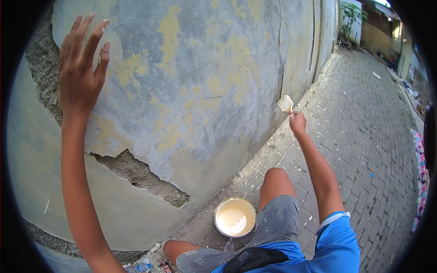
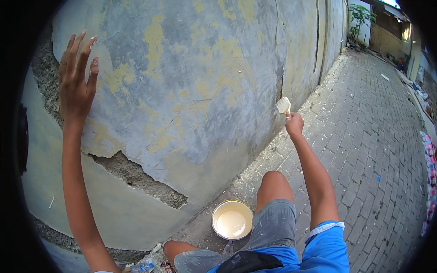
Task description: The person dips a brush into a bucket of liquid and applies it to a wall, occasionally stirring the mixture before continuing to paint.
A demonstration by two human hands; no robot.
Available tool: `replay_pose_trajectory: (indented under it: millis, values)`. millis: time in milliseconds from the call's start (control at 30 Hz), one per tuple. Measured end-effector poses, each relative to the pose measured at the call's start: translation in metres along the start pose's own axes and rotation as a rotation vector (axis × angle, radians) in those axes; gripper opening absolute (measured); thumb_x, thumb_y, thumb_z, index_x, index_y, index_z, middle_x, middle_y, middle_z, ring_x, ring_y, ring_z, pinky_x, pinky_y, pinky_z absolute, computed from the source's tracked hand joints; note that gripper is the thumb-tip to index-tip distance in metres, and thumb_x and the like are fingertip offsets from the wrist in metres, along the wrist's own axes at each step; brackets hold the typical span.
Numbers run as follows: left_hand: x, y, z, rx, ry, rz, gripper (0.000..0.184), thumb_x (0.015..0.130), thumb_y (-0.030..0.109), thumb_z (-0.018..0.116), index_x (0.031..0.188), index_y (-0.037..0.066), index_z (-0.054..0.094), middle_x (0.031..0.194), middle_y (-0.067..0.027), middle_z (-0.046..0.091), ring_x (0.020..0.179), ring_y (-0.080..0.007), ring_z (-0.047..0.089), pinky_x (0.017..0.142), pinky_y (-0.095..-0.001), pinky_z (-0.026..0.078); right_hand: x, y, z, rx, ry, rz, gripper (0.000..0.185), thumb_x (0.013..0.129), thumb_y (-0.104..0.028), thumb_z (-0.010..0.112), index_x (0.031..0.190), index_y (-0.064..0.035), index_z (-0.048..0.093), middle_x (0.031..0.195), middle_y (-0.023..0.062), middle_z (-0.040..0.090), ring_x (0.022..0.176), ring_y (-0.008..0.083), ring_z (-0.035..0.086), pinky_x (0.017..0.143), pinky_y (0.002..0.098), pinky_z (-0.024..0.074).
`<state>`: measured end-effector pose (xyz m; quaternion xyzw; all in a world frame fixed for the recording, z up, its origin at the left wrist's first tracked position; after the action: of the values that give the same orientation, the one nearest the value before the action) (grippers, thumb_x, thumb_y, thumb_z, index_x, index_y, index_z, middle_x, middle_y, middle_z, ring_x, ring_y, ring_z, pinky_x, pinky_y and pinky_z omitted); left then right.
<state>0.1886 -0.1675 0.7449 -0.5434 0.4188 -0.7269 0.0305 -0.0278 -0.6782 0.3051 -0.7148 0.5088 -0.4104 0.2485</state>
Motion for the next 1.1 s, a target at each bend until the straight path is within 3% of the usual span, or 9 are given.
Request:
replay_pose_trajectory:
  millis: [200,367,467,667,767,867,967,1100]
  values:
    - [0.001,0.0,0.001,-0.042,0.025,0.022,0.037,0.103,0.034,0.046,0.14,0.034,0.051,0.149,0.005,0.046,0.143,-0.0204,0.038,0.12,-0.0444,0.035,-0.021,-0.12,-0.05,0.255,0.227,-0.285,0.029,0.099,-0.019,0.059,0.124,-0.0064,0.067,0.101,0.0248,0.07,0.094,0.0401,0.068,0.08,0.0434,0.051]
    - [-0.001,0.002,0.001,-0.033,-0.006,0.022,0.036,0.103,0.033,0.047,0.139,0.034,0.052,0.149,0.0046,0.046,0.143,-0.0206,0.038,0.12,-0.0442,0.035,-0.048,-0.215,-0.066,0.135,0.327,-0.541,0.049,0.097,-0.008,0.058,0.143,-0.0198,0.053,0.091,0.0121,0.062,0.079,0.0293,0.063,0.074,0.0414,0.0502]
    - [0.0,0.002,0.0,-0.036,-0.009,0.015,0.036,0.103,0.032,0.047,0.139,0.034,0.052,0.149,0.0044,0.046,0.143,-0.0208,0.038,0.12,-0.0441,0.035,-0.059,-0.241,-0.052,0.047,0.281,-0.728,0.054,0.093,-0.004,0.06,0.143,-0.0218,0.053,0.085,0.0106,0.053,0.07,0.0287,0.06,0.066,0.0425,0.0489]
    - [0.0,0.002,0.0,-0.021,0.004,0.013,0.037,0.103,0.033,0.047,0.139,0.033,0.052,0.149,0.0043,0.046,0.144,-0.0209,0.038,0.12,-0.0442,0.035,-0.105,-0.142,0.016,0.004,-0.007,-0.674,0.064,0.089,0.001,0.056,0.146,-0.0286,0.049,0.086,0.0089,0.055,0.074,0.0296,0.063,0.065,0.0431,0.0511]
    - [0.001,0.003,-0.001,-0.024,-0.001,0.023,0.036,0.103,0.032,0.047,0.138,0.033,0.053,0.149,0.0044,0.046,0.144,-0.021,0.038,0.12,-0.0444,0.035,-0.123,-0.061,0.041,-0.144,-0.221,-0.617,0.056,0.092,-0.005,0.053,0.143,-0.0287,0.052,0.087,0.0096,0.058,0.076,0.0314,0.064,0.066,0.0456,0.051]
    - [0.002,0.002,-0.001,-0.03,-0.001,0.022,0.036,0.103,0.032,0.047,0.138,0.033,0.053,0.149,0.0045,0.046,0.143,-0.0211,0.038,0.12,-0.0444,0.035,-0.117,-0.032,0.039,-0.286,-0.313,-0.553,0.046,0.094,-0.011,0.052,0.136,-0.0269,0.058,0.089,0.0108,0.061,0.079,0.0329,0.065,0.068,0.047,0.0511]
    - [0.003,0.003,-0.002,-0.041,-0.004,0.014,0.036,0.103,0.031,0.046,0.138,0.033,0.053,0.149,0.0048,0.046,0.143,-0.021,0.038,0.12,-0.0442,0.035,-0.094,-0.057,0.021,-0.422,-0.386,-0.565,0.033,0.095,-0.015,0.053,0.125,-0.023,0.067,0.089,0.0127,0.063,0.083,0.0331,0.067,0.069,0.0466,0.0516]
    - [0.003,0.005,-0.003,-0.041,-0.003,0.002,0.036,0.103,0.031,0.046,0.138,0.033,0.053,0.149,0.0046,0.047,0.143,-0.0212,0.038,0.12,-0.0445,0.035,-0.04,-0.167,-0.021,-0.548,-0.279,-0.811,0.032,0.095,-0.011,0.055,0.122,-0.0194,0.068,0.088,0.0119,0.063,0.082,0.0316,0.067,0.067,0.0443,0.0516]
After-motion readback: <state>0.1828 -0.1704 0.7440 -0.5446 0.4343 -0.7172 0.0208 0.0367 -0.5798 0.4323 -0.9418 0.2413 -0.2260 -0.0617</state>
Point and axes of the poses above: each hand's wrist, its own x-axis towards the middle knuckle, its own z-axis out of the palm, y = z × x, the point moved 8 cm from there along x, towards the middle knuckle
